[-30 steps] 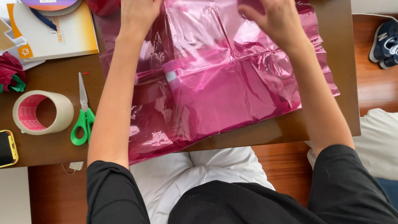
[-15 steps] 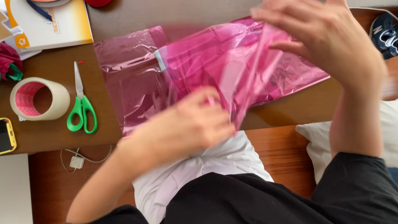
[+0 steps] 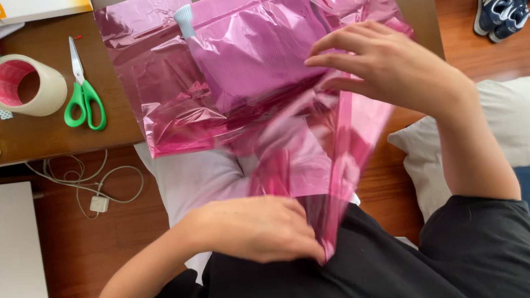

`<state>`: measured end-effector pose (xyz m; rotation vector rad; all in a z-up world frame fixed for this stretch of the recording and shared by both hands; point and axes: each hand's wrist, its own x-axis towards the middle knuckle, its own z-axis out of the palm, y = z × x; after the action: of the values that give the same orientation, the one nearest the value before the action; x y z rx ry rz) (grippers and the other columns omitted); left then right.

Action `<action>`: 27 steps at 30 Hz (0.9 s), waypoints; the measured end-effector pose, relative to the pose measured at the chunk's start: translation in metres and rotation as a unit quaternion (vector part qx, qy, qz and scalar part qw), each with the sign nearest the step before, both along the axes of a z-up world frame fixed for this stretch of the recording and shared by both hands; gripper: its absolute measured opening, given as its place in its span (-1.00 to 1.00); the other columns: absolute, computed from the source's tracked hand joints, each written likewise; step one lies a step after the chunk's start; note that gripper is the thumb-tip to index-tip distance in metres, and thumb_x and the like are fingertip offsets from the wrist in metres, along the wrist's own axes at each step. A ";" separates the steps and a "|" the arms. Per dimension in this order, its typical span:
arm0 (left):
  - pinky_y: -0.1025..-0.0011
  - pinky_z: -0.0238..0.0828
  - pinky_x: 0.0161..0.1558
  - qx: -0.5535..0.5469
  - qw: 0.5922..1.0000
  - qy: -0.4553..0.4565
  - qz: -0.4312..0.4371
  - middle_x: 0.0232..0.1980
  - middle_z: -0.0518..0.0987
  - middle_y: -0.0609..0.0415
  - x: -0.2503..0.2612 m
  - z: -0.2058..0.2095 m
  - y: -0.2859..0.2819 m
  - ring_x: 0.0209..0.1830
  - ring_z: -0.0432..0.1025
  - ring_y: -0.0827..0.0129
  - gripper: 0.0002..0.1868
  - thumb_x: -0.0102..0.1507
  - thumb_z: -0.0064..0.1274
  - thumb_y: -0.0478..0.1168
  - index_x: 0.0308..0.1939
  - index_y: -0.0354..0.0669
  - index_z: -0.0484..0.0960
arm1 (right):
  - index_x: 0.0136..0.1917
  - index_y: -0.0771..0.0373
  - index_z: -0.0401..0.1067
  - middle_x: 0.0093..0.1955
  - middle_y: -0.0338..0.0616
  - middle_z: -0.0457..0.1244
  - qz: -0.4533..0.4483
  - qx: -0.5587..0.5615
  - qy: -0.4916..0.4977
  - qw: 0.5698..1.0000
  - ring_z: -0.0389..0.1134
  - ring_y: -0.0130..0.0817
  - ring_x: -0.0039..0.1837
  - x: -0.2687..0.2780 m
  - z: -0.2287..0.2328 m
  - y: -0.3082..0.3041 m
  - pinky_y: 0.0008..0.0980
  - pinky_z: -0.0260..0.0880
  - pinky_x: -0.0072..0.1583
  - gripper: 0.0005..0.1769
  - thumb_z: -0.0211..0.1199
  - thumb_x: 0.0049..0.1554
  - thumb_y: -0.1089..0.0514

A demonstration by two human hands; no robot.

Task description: The person wraps a folded light-blue shirt in pink metallic wrapping paper on a wooden table. They fold the paper around the shirt, smooth the edges, and use scissors to cut a piece of clear tape, preparing to secure the package.

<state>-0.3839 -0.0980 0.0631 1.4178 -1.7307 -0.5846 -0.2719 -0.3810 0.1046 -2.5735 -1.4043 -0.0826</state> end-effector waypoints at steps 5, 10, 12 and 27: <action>0.22 0.37 0.41 -0.046 0.996 0.056 -0.052 0.15 0.62 0.00 -0.011 0.019 0.022 0.21 0.51 0.18 -0.60 0.45 0.07 -0.13 0.33 -0.20 0.52 | 0.31 0.17 0.48 0.31 -0.20 0.32 0.075 -0.118 0.249 0.958 0.31 -0.19 0.34 -0.022 -0.044 0.008 -0.17 0.24 0.37 -0.45 0.27 0.11 -0.08; 0.34 0.53 0.29 -0.102 0.966 -0.047 0.235 0.22 0.69 0.10 0.042 -0.005 0.046 0.26 0.58 0.26 -0.71 0.39 0.13 -0.20 0.20 -0.01 0.62 | 0.17 0.24 0.50 0.24 -0.14 0.33 0.032 -0.072 0.083 0.993 0.36 -0.21 0.29 -0.019 -0.078 0.007 -0.22 0.30 0.36 -0.66 0.32 0.12 0.17; 0.35 0.54 0.32 -0.044 0.886 -0.012 0.462 0.25 0.64 0.11 0.057 -0.026 0.041 0.28 0.55 0.33 -0.76 0.39 0.17 -0.17 0.15 0.02 0.63 | 0.13 0.29 0.46 0.22 -0.10 0.31 -0.019 -0.035 0.005 0.999 0.36 -0.20 0.26 -0.009 -0.083 0.006 -0.22 0.32 0.32 -0.64 0.37 0.05 0.22; 0.17 0.25 0.43 0.102 0.707 -0.445 0.540 0.40 0.45 -0.01 0.090 -0.112 0.015 0.41 0.32 0.17 -0.50 0.26 0.01 -0.32 0.30 -0.26 0.56 | 0.19 0.30 0.38 0.20 -0.13 0.23 -0.113 0.011 -0.072 0.991 0.29 -0.22 0.22 0.016 -0.116 0.013 -0.24 0.35 0.26 -0.60 0.27 0.05 0.32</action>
<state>-0.2934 -0.0834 -0.0485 2.7785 -1.0279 0.7124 -0.2556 -0.3676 -0.0117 -2.7459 -1.1407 -0.3229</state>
